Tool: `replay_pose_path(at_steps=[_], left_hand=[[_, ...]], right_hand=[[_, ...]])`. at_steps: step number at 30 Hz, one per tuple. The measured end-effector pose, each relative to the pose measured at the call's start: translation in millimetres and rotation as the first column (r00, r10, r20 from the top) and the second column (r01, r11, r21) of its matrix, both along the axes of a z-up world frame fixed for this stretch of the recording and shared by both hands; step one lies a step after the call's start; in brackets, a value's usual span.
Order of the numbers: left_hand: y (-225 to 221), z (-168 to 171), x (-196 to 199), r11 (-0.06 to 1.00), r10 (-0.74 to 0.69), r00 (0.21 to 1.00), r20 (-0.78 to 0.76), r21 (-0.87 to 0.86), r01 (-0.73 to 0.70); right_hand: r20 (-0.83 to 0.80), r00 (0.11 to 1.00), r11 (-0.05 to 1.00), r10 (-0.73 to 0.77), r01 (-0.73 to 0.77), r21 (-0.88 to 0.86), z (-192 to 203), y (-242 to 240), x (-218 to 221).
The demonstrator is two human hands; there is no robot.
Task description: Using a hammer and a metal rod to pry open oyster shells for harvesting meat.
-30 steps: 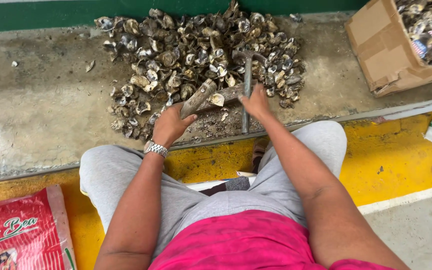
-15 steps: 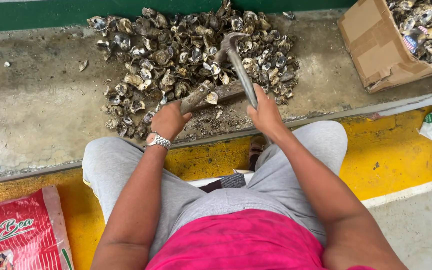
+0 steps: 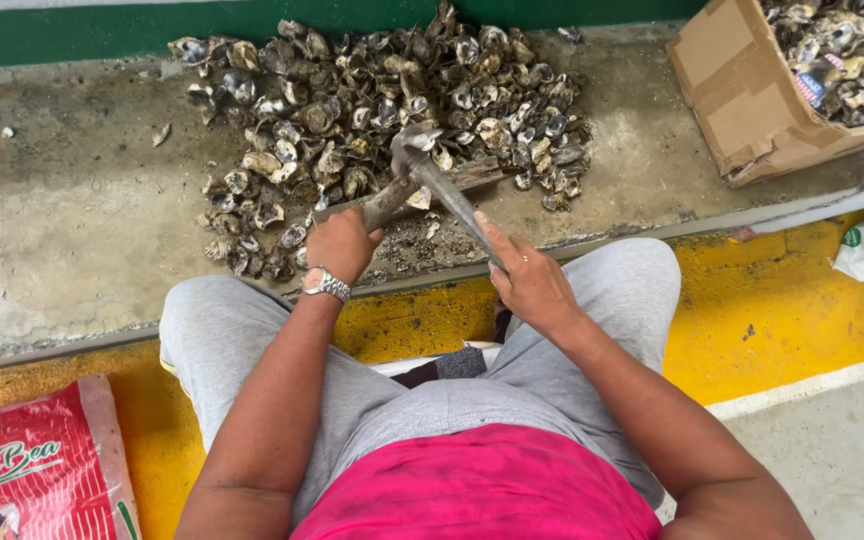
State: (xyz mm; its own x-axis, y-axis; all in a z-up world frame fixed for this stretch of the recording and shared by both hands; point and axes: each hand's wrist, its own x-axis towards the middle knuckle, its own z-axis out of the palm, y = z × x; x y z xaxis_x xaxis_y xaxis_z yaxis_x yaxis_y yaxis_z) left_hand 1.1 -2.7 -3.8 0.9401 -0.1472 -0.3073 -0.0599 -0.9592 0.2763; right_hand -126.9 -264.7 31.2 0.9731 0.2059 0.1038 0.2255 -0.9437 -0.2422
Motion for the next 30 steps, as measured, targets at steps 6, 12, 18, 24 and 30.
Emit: replay_pose_path(at_steps=[6, 12, 18, 24, 30], left_hand=[[3, -16, -2, 0.999, -0.032, 0.999, 0.017, 0.004, 0.032], [-1, -12, 2, 1.0, -0.012, 1.0, -0.002, 0.01, 0.012], [3, -19, 2, 0.999, -0.03, 0.99, 0.137, -0.029, 0.034], [10, -25, 1, 0.997, 0.01, 0.999, 0.045, -0.074, -0.006], [17, -17, 12, 0.927, 0.118, 0.962, -0.244, -0.32, -0.195]], right_hand=[[0.133, 0.99, 0.974, -0.051, 0.02, 0.225, -9, 0, -12], [-0.047, 0.997, 0.992, -0.068, 0.072, 0.102, -10, -7, -4], [0.183, 0.981, 0.974, -0.059, 0.017, 0.225, -10, -7, -3], [-0.36, 0.922, 0.95, -0.139, 0.226, 0.214, 32, 22, 30], [-0.483, 0.86, 0.551, -0.168, 0.488, 0.677, -18, 2, 123]])
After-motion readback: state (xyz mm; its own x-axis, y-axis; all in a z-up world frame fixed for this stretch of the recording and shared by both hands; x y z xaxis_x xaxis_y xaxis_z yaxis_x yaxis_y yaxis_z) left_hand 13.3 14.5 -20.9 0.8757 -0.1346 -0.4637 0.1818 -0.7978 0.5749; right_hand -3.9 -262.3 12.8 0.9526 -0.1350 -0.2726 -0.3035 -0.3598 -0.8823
